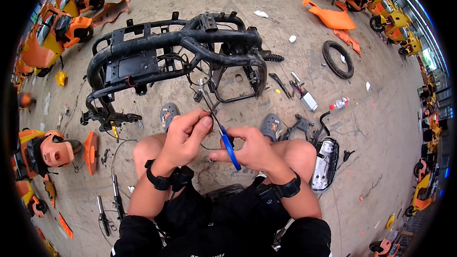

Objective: The person uses shears to cut and strip electrical wires while working on a scooter frame, then twists the exposed wire ends together by hand and applies tape.

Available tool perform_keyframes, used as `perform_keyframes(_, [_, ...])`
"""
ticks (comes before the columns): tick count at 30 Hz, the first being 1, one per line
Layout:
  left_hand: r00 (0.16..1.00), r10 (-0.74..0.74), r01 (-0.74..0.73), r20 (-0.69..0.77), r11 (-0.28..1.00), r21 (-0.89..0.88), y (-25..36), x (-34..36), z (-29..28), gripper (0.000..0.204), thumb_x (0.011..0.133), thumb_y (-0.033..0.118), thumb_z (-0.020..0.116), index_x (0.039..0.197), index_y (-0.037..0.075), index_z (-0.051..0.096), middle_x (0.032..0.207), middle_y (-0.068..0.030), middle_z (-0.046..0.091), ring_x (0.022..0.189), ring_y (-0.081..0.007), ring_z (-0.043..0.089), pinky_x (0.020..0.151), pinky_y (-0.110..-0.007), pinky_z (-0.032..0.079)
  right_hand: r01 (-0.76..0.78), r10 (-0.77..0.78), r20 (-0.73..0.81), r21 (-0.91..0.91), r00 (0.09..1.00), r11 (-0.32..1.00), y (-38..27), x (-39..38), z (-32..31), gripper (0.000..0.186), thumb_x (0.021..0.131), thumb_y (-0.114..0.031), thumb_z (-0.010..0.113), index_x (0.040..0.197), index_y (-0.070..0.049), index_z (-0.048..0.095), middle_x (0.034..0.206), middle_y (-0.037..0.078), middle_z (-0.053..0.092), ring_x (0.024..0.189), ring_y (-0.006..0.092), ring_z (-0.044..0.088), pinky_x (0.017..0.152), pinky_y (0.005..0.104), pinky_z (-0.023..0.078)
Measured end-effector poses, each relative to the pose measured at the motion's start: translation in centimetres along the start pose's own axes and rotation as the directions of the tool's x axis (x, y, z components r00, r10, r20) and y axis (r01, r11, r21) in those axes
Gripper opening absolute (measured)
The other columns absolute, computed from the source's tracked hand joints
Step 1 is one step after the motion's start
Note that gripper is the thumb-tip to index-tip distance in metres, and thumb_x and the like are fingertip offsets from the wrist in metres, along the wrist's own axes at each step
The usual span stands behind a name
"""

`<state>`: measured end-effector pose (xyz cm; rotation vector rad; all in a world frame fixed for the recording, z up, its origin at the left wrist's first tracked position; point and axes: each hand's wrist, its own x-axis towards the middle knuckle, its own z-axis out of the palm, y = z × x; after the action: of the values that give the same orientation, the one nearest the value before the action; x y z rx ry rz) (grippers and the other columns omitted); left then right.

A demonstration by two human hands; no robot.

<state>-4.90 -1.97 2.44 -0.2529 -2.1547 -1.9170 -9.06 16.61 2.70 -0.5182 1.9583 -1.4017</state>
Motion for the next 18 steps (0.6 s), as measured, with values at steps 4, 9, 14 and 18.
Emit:
perform_keyframes(4, [1.0, -0.022, 0.022, 0.002, 1.0, 0.0, 0.0, 0.0, -0.2, 0.015, 0.094, 0.011, 0.054, 0.086, -0.001, 0.057, 0.058, -0.0101, 0.052, 0.045, -0.0138, 0.046, 0.044, -0.029, 0.033, -0.071, 0.069, 0.036, 0.043, 0.997, 0.997, -1.1, -0.1, -0.2, 0.043, 0.066, -0.039, 0.085, 0.075, -0.004, 0.063, 0.063, -0.001, 0.056, 0.061, 0.0068, 0.049, 0.059, 0.0252, 0.042])
perform_keyframes(9, [0.994, -0.047, 0.043, 0.099, 0.998, 0.046, 0.3, 0.3, -0.5, 0.016, 0.094, 0.011, 0.054, 0.084, -0.001, 0.056, 0.057, -0.0099, 0.05, 0.044, -0.0148, 0.043, 0.044, -0.03, 0.032, 0.029, -0.029, -0.002, 0.053, 1.0, 0.998, -1.0, -0.1, -0.2, 0.037, 0.068, -0.033, 0.085, 0.075, -0.004, 0.064, 0.066, -0.001, 0.058, 0.061, 0.0058, 0.049, 0.057, 0.024, 0.04])
perform_keyframes(14, [0.998, -0.034, 0.033, 0.047, 0.999, 0.002, 0.3, 0.4, -0.4, 0.015, 0.093, 0.01, 0.054, 0.084, -0.002, 0.056, 0.056, -0.0099, 0.045, 0.046, -0.0131, 0.038, 0.044, -0.03, 0.03, -0.082, 0.077, 0.045, 0.127, 0.996, 0.989, -0.3, -0.1, -0.5, 0.032, 0.07, -0.028, 0.085, 0.076, -0.004, 0.065, 0.066, -0.002, 0.058, 0.062, 0.0053, 0.049, 0.055, 0.0229, 0.039])
perform_keyframes(18, [0.999, -0.014, 0.013, 0.033, 1.0, 0.015, 0.0, 0.3, -0.6, 0.014, 0.093, 0.009, 0.055, 0.085, -0.002, 0.056, 0.056, -0.011, 0.044, 0.047, -0.0127, 0.037, 0.045, -0.03, 0.03, -0.133, 0.127, 0.058, 0.112, 0.99, 0.985, -1.0, -0.2, -0.8, 0.033, 0.069, -0.028, 0.085, 0.078, -0.003, 0.066, 0.066, -0.002, 0.058, 0.062, 0.0052, 0.048, 0.055, 0.0225, 0.038])
